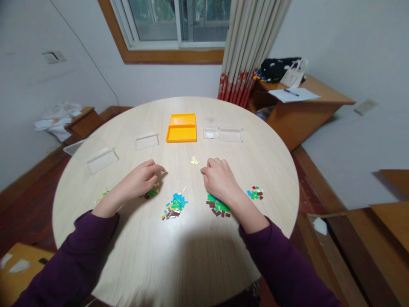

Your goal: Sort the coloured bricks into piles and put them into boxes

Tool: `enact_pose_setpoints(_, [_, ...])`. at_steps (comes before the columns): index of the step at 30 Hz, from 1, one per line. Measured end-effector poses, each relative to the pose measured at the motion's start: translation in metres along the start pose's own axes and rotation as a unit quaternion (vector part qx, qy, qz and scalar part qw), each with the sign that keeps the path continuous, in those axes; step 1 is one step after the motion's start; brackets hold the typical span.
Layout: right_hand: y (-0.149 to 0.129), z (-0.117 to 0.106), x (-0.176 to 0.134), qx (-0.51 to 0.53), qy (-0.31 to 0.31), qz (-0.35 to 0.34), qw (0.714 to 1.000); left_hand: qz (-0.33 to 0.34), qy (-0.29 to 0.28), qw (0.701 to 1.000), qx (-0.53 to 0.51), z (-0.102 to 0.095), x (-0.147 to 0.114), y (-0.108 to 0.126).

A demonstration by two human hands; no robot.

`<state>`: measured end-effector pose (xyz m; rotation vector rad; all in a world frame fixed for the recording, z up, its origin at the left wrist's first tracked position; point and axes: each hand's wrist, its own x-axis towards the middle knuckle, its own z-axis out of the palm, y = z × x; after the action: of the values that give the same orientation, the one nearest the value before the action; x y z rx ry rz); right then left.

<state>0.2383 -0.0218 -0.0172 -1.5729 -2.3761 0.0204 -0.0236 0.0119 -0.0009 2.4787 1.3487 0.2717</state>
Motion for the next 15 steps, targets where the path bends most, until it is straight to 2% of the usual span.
enact_pose_setpoints(2, [-0.003, -0.003, -0.002, 0.032, -0.012, -0.024, 0.999, -0.001, -0.002, 1.0, 0.004, 0.0, 0.0, 0.0])
enact_pose_setpoints(6, [-0.016, -0.006, -0.004, 0.114, -0.058, -0.116, 0.985, 0.002, 0.009, 1.0, 0.006, 0.0, 0.0, 0.0])
enact_pose_setpoints(15, [-0.019, -0.004, -0.008, 0.097, -0.069, -0.131, 0.984, 0.001, 0.004, 1.0, 0.005, 0.001, 0.0, -0.002])
